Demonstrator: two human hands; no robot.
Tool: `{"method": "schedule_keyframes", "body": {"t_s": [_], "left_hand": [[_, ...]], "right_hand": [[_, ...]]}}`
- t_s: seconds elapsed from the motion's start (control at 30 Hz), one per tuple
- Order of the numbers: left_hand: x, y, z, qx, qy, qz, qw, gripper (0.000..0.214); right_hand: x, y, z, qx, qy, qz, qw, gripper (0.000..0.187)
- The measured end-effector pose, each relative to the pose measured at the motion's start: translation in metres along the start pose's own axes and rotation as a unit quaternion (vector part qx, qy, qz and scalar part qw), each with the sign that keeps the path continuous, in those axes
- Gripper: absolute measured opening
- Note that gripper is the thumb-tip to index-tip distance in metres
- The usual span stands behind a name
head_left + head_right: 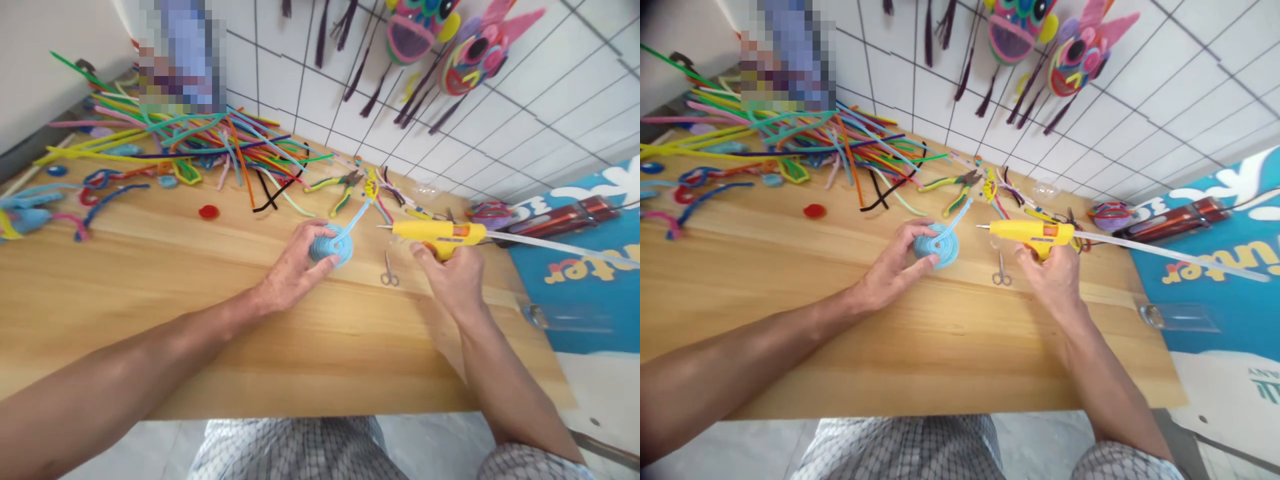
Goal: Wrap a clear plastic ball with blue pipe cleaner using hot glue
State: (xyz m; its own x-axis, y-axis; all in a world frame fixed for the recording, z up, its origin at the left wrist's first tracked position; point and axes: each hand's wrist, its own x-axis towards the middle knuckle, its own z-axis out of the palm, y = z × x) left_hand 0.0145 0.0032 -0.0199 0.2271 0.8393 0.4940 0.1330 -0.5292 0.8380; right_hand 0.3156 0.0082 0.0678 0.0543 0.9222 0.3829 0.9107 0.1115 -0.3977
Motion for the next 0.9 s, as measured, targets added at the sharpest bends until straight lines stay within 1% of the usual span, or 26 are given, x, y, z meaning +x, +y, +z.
{"method": "schedule_keyframes", "body": {"t_s": [0.07,0.1,0.13,0.2,0.27,0.33,0.4,0.47,0.5,0.57,0.6,0.67,0.73,0.77,0.8,0.87,0.9], "left_hand": [[0.0,-0.005,0.003,0.013,0.012,0.014,1.0,0.044],[0.0,-0.007,0.004,0.018,0.017,0.018,1.0,0.046],[0.0,-0.008,0.005,0.022,0.02,0.02,0.999,0.046],[0.0,-0.01,0.005,0.025,0.02,0.02,0.999,0.046],[0.0,-0.011,0.005,0.024,0.014,0.015,0.999,0.045],[-0.001,-0.01,0.004,0.021,0.006,0.009,1.0,0.045],[0.0,-0.009,0.004,0.018,0.0,0.002,1.0,0.045],[0.0,-0.009,0.005,0.014,0.001,-0.002,1.0,0.045],[0.0,-0.01,0.005,0.01,0.003,-0.002,1.0,0.046],[0.0,-0.011,0.006,0.004,0.01,0.001,1.0,0.047],[0.0,-0.011,0.007,0.002,0.012,0.005,1.0,0.047],[0.0,-0.012,0.008,0.002,0.013,0.015,1.0,0.048],[0.0,-0.013,0.007,0.004,0.012,0.022,1.0,0.049],[-0.001,-0.012,0.007,0.004,0.011,0.023,1.0,0.049],[-0.001,-0.011,0.007,0.004,0.009,0.023,1.0,0.049],[0.0,-0.009,0.006,0.006,0.003,0.026,1.0,0.049],[0.0,-0.008,0.005,0.008,-0.001,0.031,0.999,0.049]], "right_hand": [[0.006,0.027,-0.004,-0.048,0.033,0.047,0.997,0.032],[0.008,0.04,-0.004,-0.073,0.04,0.071,0.994,0.035],[0.009,0.054,-0.002,-0.095,0.037,0.099,0.99,0.038],[0.008,0.077,0.006,-0.122,0.013,0.148,0.981,0.041],[0.004,0.094,0.018,-0.127,0.002,0.171,0.977,0.041],[-0.001,0.106,0.028,-0.11,-0.004,0.168,0.98,0.038],[-0.005,0.115,0.031,-0.087,-0.001,0.143,0.986,0.037],[-0.011,0.121,0.025,-0.087,0.009,0.109,0.99,0.039],[-0.016,0.121,0.019,-0.103,0.014,0.09,0.991,0.041],[-0.029,0.113,0.004,-0.149,0.023,0.043,0.988,0.043],[-0.037,0.103,-0.004,-0.169,0.033,0.008,0.985,0.042],[-0.051,0.073,-0.017,-0.159,0.043,-0.061,0.984,0.029],[-0.058,0.034,-0.024,-0.092,0.041,-0.149,0.984,0.016],[-0.056,0.013,-0.024,-0.053,0.04,-0.201,0.977,0.014],[-0.052,-0.008,-0.022,-0.02,0.035,-0.247,0.968,0.017],[-0.038,-0.041,-0.011,0.02,0.027,-0.301,0.953,0.022],[-0.028,-0.054,-0.004,0.032,0.022,-0.32,0.947,0.023]]}}
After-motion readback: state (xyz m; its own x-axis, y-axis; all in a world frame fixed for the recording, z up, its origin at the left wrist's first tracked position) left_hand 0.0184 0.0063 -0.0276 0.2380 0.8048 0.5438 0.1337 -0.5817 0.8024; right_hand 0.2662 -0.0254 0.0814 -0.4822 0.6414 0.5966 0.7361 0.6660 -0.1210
